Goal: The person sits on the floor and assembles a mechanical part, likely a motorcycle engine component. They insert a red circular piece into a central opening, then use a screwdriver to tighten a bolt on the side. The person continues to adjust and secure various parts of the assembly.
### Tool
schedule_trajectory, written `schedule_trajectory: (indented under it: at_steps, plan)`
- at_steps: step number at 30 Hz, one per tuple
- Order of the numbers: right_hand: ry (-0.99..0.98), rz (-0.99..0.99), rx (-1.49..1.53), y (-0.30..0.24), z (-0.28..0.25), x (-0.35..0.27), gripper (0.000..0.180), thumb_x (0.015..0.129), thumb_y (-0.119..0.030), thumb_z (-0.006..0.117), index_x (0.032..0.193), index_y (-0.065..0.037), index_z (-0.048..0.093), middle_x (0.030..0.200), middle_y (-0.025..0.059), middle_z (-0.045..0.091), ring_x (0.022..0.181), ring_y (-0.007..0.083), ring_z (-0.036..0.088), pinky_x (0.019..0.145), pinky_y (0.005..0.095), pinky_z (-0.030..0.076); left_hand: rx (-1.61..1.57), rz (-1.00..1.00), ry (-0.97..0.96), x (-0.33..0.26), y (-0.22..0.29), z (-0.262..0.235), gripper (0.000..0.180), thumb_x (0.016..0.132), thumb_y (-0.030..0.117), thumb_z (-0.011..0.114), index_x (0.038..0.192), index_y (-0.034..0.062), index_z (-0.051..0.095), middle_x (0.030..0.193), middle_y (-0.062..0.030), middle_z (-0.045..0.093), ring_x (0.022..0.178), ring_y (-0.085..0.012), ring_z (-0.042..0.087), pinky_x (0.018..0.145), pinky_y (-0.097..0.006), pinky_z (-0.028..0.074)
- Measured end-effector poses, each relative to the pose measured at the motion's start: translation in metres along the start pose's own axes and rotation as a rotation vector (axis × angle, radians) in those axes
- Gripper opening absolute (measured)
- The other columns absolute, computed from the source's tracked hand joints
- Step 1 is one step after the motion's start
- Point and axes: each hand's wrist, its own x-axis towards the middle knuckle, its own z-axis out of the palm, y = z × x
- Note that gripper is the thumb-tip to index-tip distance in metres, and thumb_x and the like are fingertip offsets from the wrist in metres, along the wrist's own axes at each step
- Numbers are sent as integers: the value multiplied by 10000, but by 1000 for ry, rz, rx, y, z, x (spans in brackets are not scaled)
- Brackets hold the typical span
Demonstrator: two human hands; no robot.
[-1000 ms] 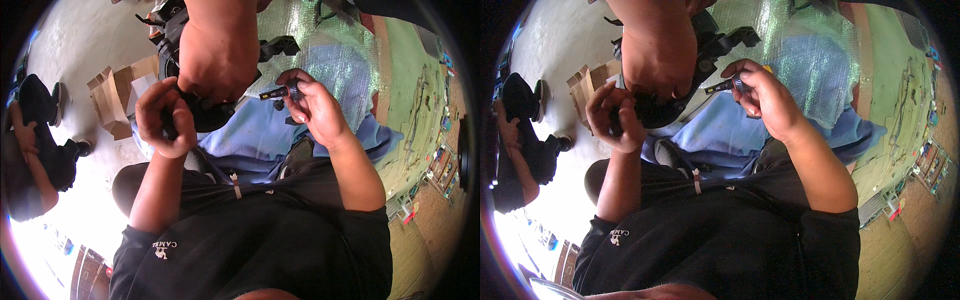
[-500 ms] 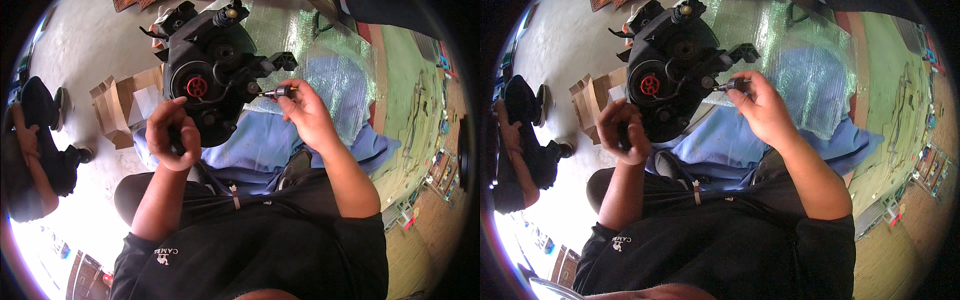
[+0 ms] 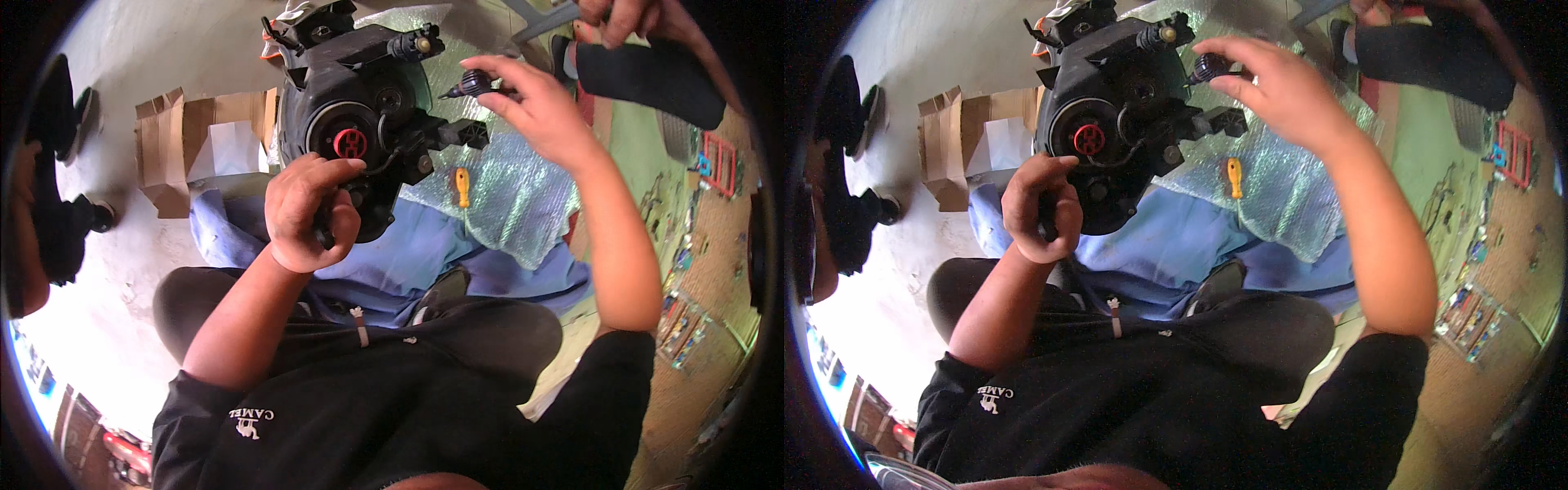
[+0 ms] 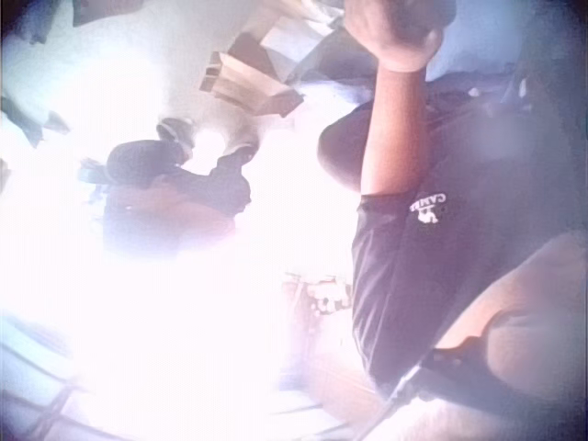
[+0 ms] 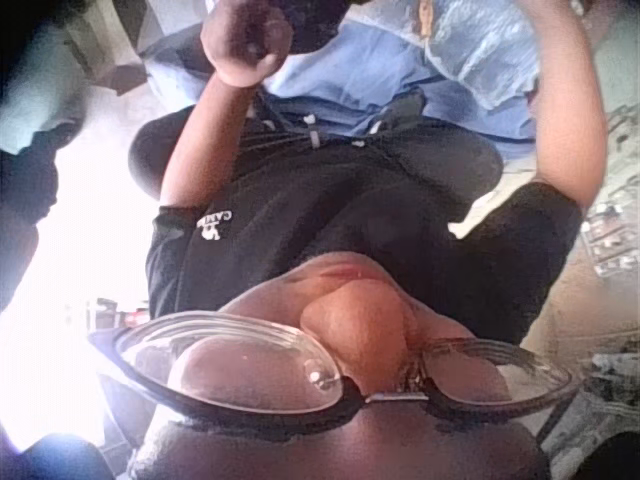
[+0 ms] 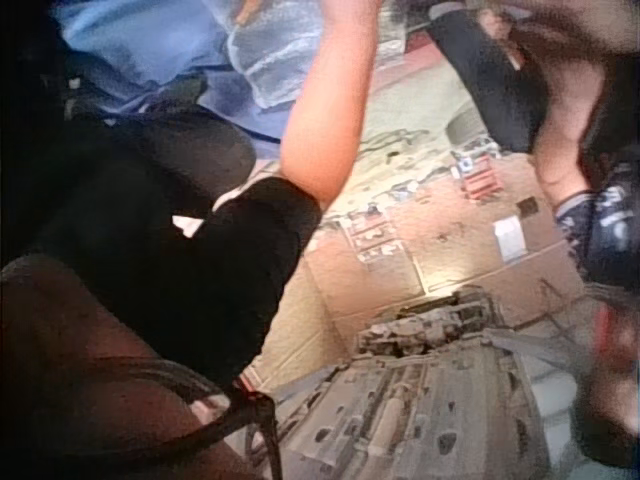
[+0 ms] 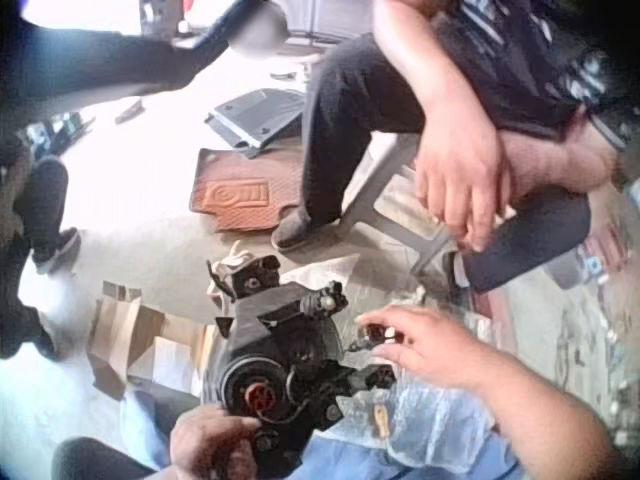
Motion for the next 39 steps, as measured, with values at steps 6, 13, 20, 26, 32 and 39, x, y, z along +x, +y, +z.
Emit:
schedule_trajectory:
  at_steps: [6, 13, 20, 26, 32, 39]
  plan:
    - [3, 91, 417, 26, 41, 22, 391, 994, -100, 560, 1373, -54, 479, 1113, 53, 631, 1054, 163, 600, 968, 297, 455, 25, 58, 7, 6, -2, -2, 465, 574, -94, 517, 1013, -6, 642, 619, -58, 509, 488, -243, 473, 481, -337, 400]
    - [-14, 165, 660, 46, 53, 22, 352, 1065, -230, 457, 1370, -56, 485, 1114, 33, 619, 936, 111, 597, 820, 250, 461, 16, 58, 5, 4, -4, -1, 477, 553, -82, 536, 1011, 4, 641, 627, -62, 521, 486, -247, 468, 475, -341, 398]
    - [-9, 168, 730, 53, 54, 23, 369, 1067, -271, 450, 1360, -52, 493, 1118, 33, 628, 935, 124, 605, 806, 271, 470, 27, 63, 6, 3, -3, -1, 477, 565, -75, 535, 1024, 4, 637, 625, -59, 520, 487, -240, 472, 476, -341, 398]
    - [45, 207, 583, 44, 64, 27, 331, 1006, -190, 579, 1298, -47, 516, 1144, 49, 639, 971, 133, 608, 851, 279, 475, 34, 69, 4, 4, -3, -1, 480, 561, -70, 538, 1026, 4, 635, 624, -53, 517, 486, -235, 471, 481, -336, 403]
    - [36, 88, 72, 29, 81, 33, 373, 903, -230, 689, 1240, -138, 558, 1111, 145, 685, 1031, 321, 646, 881, 401, 508, 31, 70, -15, 5, -2, -2, 485, 560, -68, 540, 1032, -2, 630, 616, -47, 510, 482, -227, 467, 479, -333, 401]
    - [9, -43, -135, 22, 95, 38, 352, 871, -246, 711, 1174, -142, 566, 1040, 139, 692, 993, 371, 645, 819, 451, 515, 23, 84, -14, 7, -3, -2, 486, 556, -79, 533, 1026, -7, 630, 604, -47, 499, 470, -224, 453, 464, -328, 388]
